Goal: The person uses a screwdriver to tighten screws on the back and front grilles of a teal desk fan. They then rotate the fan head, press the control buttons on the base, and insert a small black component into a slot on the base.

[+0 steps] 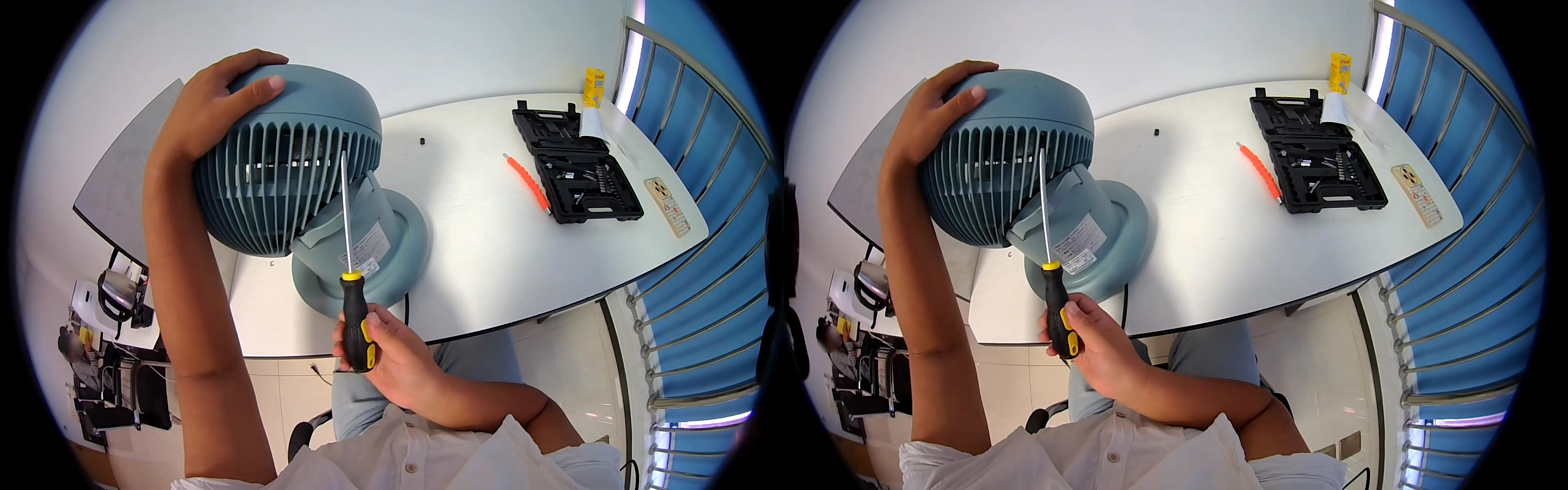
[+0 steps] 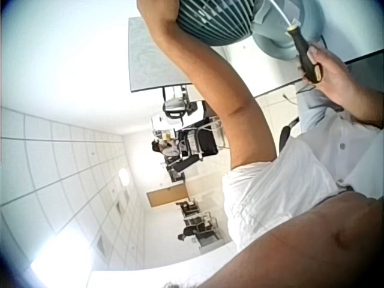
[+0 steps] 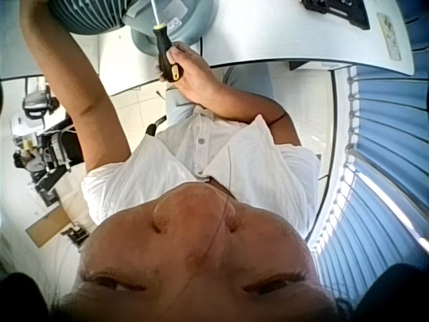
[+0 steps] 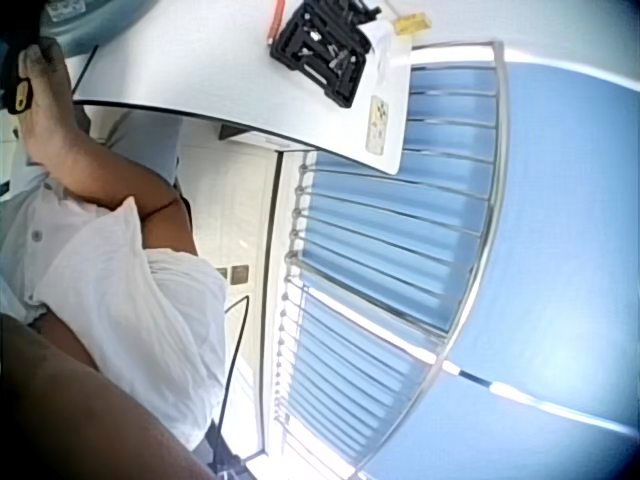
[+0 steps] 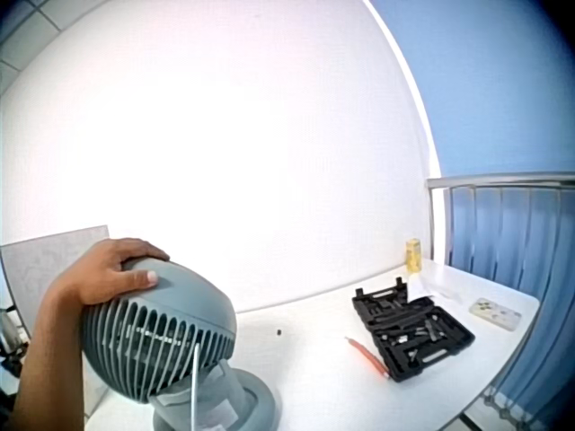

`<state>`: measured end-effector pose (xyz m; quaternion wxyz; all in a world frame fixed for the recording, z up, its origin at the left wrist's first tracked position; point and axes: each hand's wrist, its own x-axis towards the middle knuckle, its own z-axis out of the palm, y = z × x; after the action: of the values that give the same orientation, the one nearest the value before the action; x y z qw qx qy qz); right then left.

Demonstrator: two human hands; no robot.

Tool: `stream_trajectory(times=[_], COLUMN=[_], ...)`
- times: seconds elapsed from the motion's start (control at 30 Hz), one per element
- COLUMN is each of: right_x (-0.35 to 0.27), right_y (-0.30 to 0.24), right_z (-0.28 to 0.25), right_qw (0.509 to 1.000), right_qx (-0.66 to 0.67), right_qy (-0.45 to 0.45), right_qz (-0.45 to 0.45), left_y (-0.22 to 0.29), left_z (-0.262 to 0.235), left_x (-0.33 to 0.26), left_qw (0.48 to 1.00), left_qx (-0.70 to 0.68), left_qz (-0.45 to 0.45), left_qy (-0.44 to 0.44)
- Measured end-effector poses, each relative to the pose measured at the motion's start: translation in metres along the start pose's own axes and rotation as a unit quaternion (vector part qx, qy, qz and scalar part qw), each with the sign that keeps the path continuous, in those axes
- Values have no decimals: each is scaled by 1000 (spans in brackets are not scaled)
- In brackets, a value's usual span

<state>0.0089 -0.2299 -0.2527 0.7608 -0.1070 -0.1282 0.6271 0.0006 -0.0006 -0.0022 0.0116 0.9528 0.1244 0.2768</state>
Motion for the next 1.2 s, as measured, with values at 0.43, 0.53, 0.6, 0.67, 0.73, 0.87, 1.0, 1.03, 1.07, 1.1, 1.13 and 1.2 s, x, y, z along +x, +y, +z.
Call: stream_trajectory(times=[0.43,0.53,0.6,0.67,0.73,0.87,1.0,1.03,1.07,1.1,1.13,1.2], right_x=[-5,-2,-1,-1,-1,-3,-3,-3,-2,-2,-2,-2], right_y=[-6,-1,-2,-9,-10,-9,-6,-5,-5,-5,-6,-11], right_z=[4,1,-1,-4,-2,-1,-9,-8,-6,-5,-3,0], right_qw=[999,1000,1000,1000,999,999,999,999,998,998,999,998], right_qx=[-33,-1,7,-12,-19,23,-2,-8,-15,-22,-34,-57], right_qy=[1,4,2,-2,0,-23,-33,-23,-13,-3,1,8], right_qz=[-7,-17,-6,28,27,-30,-41,-47,-54,-60,-39,2], left_y=[3,-1,-4,-5,-5,-5,-4,-4,-4,-4,-5,-5], left_z=[-2,-1,0,1,1,1,1,1,1,1,0,0], left_x=[-1,0,0,0,0,0,0,0,0,0,0,0], left_qw=[1000,1000,1000,1000,1000,1000,1000,1000,1000,1000,1000,1000], left_qx=[-10,4,8,6,2,-2,-2,-5,-8,-8,-8,-8], left_qz=[-9,8,15,16,12,10,9,10,11,11,10,9], left_qy=[-20,-2,7,10,7,5,5,4,3,2,1,1])
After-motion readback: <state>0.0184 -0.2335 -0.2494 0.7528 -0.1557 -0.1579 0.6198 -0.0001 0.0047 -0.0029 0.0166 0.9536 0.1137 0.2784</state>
